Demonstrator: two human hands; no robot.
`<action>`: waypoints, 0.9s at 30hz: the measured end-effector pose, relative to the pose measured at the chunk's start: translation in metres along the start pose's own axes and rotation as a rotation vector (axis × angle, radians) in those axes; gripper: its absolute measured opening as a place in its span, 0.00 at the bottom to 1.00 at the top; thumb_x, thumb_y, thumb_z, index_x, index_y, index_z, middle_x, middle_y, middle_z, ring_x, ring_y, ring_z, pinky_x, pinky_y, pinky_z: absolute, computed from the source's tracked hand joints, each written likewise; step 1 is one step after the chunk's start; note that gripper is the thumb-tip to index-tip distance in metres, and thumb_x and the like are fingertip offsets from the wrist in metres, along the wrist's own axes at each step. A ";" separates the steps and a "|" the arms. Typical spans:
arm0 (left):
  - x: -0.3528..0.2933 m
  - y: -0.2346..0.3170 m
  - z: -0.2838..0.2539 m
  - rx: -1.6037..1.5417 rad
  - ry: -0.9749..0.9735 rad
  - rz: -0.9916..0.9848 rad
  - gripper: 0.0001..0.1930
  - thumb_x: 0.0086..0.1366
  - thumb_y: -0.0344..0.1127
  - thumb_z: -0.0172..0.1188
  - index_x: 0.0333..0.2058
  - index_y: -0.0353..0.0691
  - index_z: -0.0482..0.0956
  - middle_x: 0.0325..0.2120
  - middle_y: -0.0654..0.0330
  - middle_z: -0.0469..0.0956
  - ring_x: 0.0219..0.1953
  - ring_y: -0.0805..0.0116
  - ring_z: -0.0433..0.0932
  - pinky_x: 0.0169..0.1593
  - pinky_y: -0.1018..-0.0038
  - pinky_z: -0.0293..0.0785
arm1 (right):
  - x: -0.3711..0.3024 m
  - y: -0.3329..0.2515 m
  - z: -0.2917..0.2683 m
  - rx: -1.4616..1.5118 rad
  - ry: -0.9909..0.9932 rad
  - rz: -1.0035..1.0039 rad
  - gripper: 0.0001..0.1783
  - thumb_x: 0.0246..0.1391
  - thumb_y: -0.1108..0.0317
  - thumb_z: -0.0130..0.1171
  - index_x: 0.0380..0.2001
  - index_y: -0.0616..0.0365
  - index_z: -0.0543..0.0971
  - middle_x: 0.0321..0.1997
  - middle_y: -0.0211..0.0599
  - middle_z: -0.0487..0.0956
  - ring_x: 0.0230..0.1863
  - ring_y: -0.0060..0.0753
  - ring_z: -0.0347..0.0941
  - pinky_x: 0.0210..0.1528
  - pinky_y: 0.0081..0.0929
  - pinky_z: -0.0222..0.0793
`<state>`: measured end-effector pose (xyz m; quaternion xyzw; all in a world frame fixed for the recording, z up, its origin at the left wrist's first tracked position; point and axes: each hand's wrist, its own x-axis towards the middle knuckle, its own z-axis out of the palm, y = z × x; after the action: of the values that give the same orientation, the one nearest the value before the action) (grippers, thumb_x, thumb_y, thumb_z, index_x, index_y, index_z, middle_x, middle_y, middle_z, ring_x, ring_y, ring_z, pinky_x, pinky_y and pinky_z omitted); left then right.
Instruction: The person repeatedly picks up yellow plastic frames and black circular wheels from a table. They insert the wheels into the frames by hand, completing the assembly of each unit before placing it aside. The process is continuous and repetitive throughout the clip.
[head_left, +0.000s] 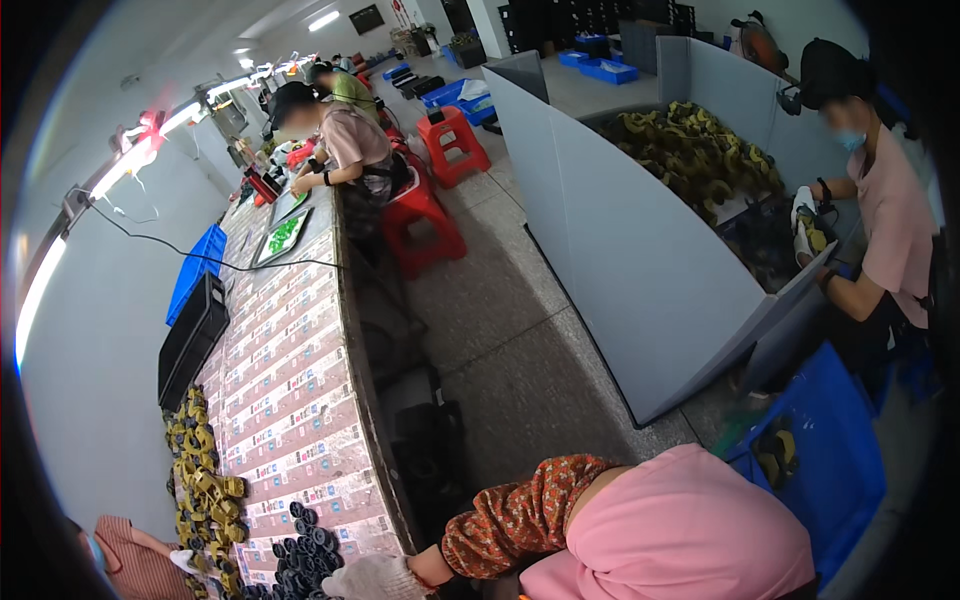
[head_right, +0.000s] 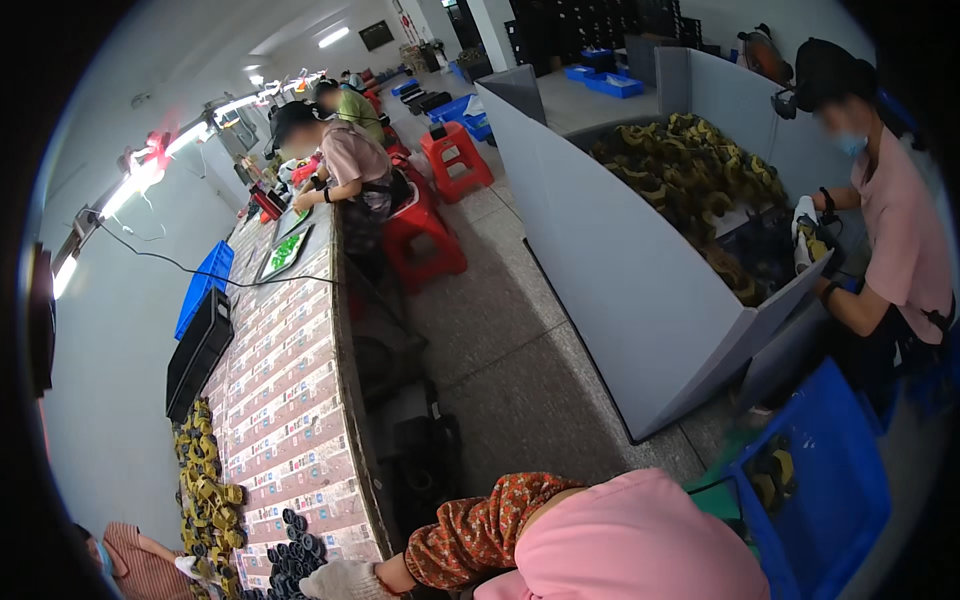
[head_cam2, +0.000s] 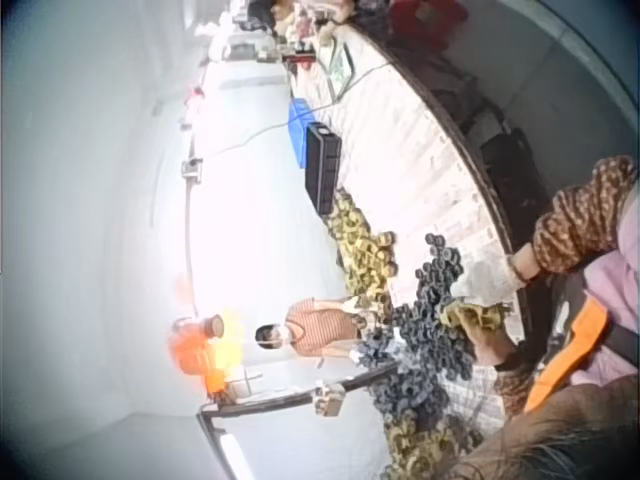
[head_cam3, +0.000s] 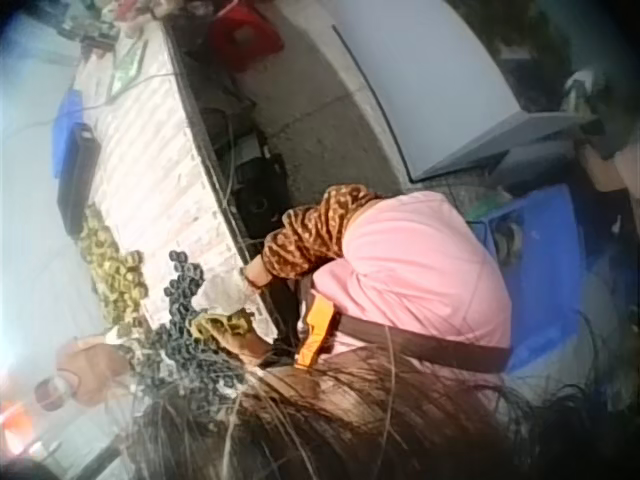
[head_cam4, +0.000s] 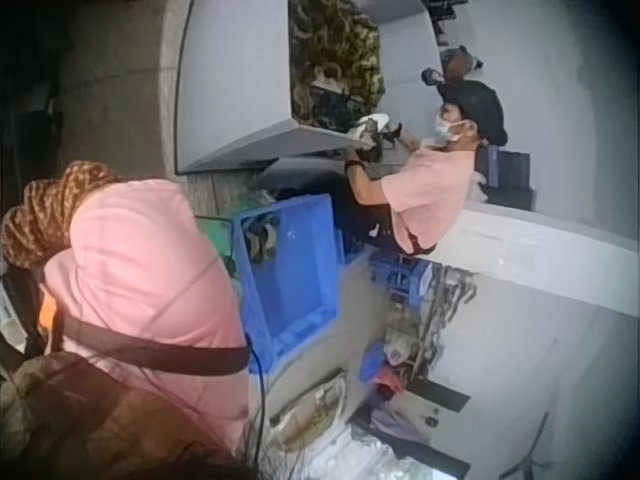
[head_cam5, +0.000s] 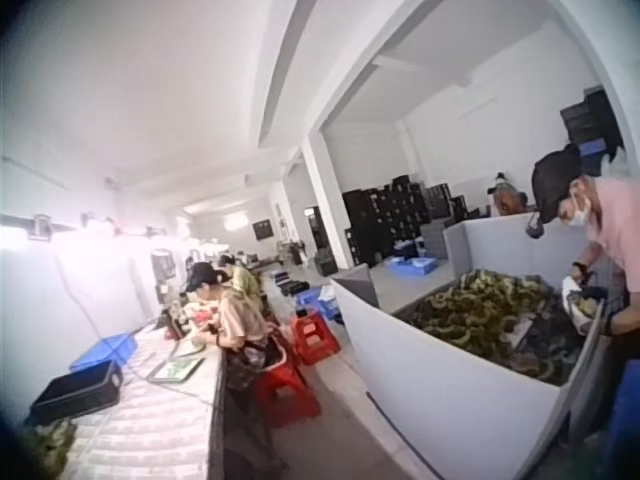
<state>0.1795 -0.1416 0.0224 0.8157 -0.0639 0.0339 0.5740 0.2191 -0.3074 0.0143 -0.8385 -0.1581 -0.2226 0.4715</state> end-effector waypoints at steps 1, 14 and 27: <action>-0.003 -0.005 0.001 0.165 0.022 0.131 0.26 0.74 0.40 0.59 0.67 0.36 0.75 0.61 0.50 0.80 0.60 0.54 0.80 0.62 0.66 0.77 | -0.004 -0.004 0.002 -0.016 0.027 0.024 0.11 0.61 0.60 0.59 0.32 0.56 0.78 0.26 0.51 0.80 0.30 0.60 0.80 0.34 0.54 0.74; -0.007 -0.078 -0.027 0.376 0.040 0.127 0.39 0.58 0.37 0.74 0.70 0.61 0.75 0.43 0.52 0.89 0.22 0.58 0.83 0.26 0.62 0.76 | -0.018 -0.005 -0.006 0.013 -0.013 0.134 0.14 0.60 0.56 0.61 0.35 0.57 0.79 0.28 0.52 0.83 0.32 0.61 0.82 0.36 0.56 0.76; -0.019 -0.034 -0.004 -0.914 -0.173 -0.264 0.23 0.82 0.46 0.50 0.66 0.38 0.71 0.56 0.57 0.80 0.55 0.63 0.82 0.57 0.64 0.81 | -0.020 -0.017 -0.041 0.275 -0.190 0.169 0.13 0.64 0.65 0.61 0.46 0.63 0.81 0.41 0.51 0.82 0.42 0.56 0.83 0.42 0.45 0.79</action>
<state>0.1659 -0.1249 -0.0100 0.4807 -0.0155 -0.1387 0.8657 0.1850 -0.3355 0.0347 -0.7938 -0.1597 -0.0786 0.5815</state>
